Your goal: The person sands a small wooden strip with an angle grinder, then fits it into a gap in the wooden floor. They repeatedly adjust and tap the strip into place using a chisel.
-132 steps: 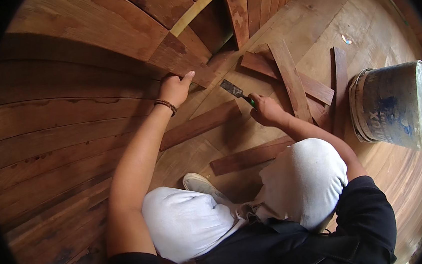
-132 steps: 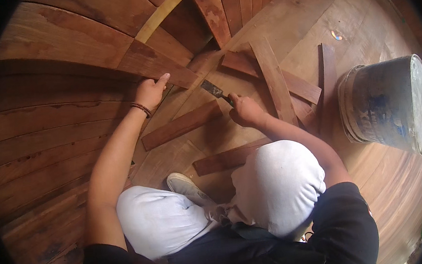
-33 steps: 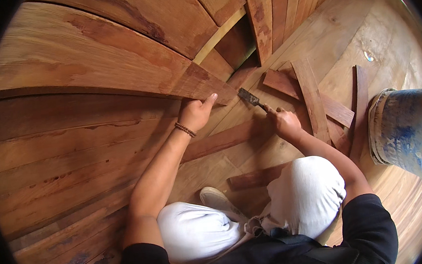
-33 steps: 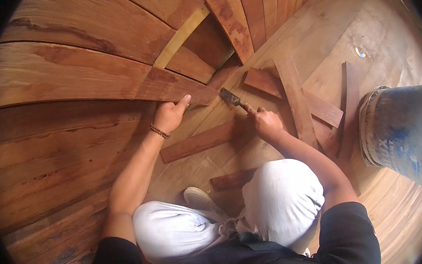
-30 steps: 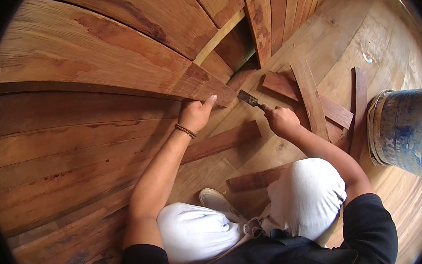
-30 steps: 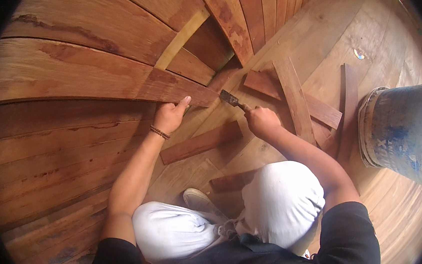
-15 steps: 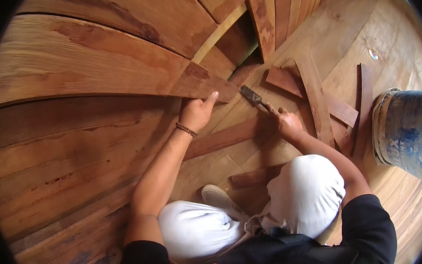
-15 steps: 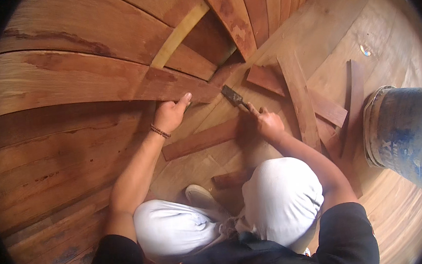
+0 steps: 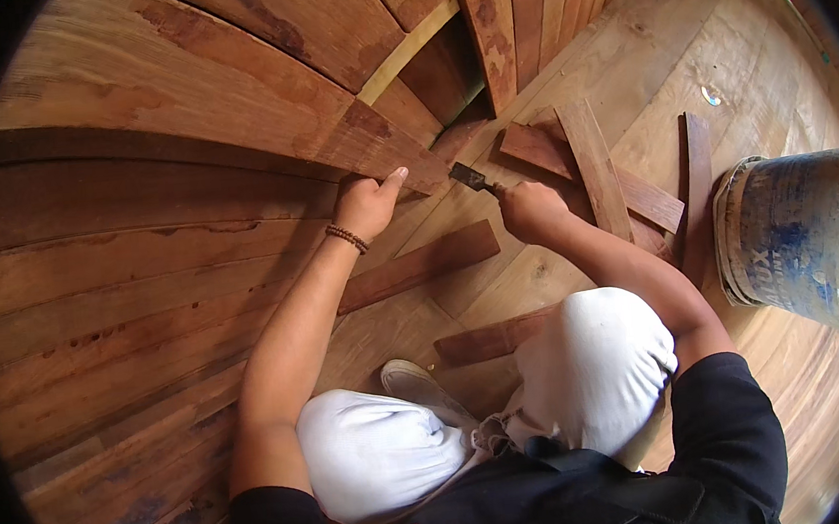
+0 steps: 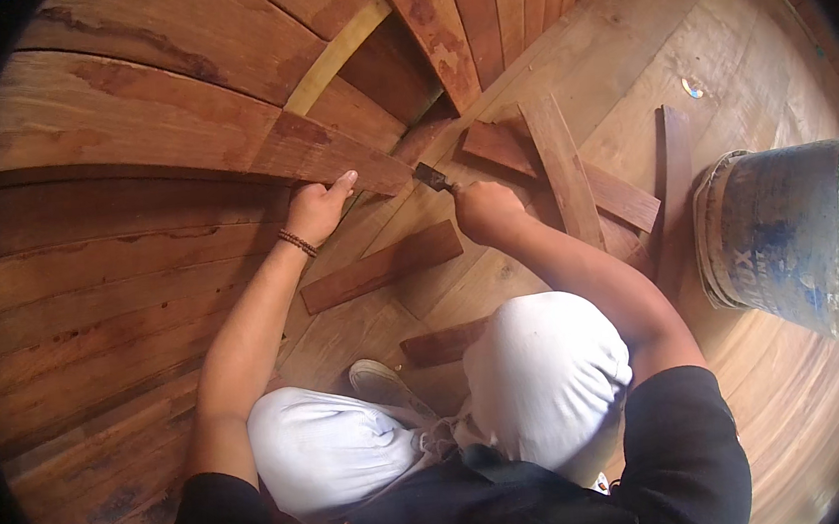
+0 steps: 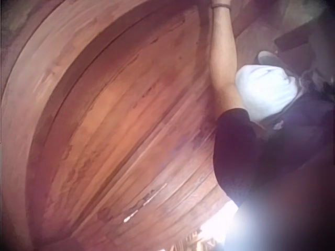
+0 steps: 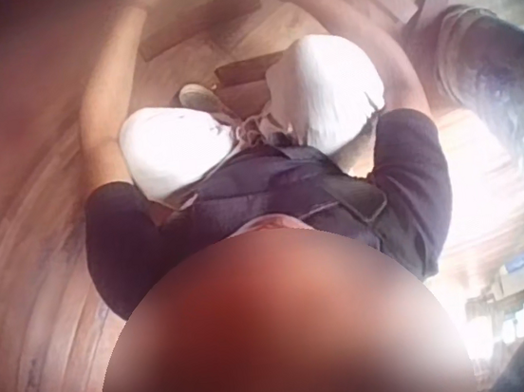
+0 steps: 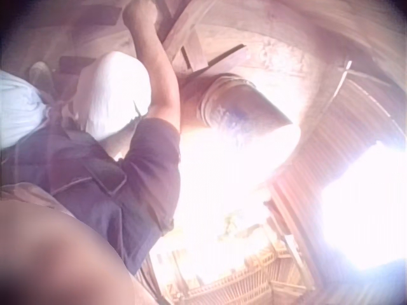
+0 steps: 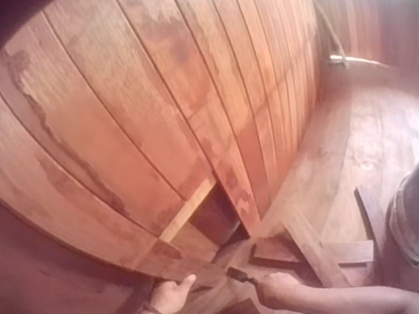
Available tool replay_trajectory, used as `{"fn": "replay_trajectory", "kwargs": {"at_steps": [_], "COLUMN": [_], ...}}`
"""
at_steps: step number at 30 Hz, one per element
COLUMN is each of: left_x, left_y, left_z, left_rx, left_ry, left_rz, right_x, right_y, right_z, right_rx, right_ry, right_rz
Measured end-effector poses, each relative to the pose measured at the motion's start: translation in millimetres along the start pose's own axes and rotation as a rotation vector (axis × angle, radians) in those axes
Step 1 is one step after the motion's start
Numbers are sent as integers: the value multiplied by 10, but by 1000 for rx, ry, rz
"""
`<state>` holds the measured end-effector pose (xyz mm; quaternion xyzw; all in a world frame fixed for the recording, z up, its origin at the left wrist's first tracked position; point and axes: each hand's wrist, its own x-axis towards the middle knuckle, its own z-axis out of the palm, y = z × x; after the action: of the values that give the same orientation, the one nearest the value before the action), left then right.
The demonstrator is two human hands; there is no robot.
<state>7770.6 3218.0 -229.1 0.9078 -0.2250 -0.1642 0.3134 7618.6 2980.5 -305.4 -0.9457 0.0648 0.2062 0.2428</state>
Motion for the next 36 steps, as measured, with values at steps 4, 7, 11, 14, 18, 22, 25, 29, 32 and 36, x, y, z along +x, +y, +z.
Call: {"fn": "replay_trajectory", "kwargs": {"at_steps": [4,7,11,14,18,22,25,29,32,36], "left_x": [-17,-12,-26,-50,-63,-38,-45,-49,-47,-27], "left_y": [52,46,5,17,107,189,209,199,166,83], "left_z": [-31,-48,-4,20,-33,-86,-84,-54,-45,-21], "left_rx": [0,89,-41,-46,16,114,78,93,81,44], "left_ry": [-45,-121,-54,-18,-27,-80,-44,-16,-18,-27], "left_rz": [-85,-216,-116,-54,-76,-142,-90,-65,-74,-64], "right_x": [-46,-131,-170,-145,-146,-139,-86,-110,-136,-22], "right_y": [-10,74,240,349,354,238,125,-71,-152,-126], "right_z": [101,314,648,825,838,549,284,178,160,-1], "right_rx": [65,85,117,112,103,76,10,45,65,28], "right_ry": [2,46,57,54,97,82,-7,-64,-62,-106], "right_rz": [28,45,34,32,5,19,-7,-19,-16,-43]}}
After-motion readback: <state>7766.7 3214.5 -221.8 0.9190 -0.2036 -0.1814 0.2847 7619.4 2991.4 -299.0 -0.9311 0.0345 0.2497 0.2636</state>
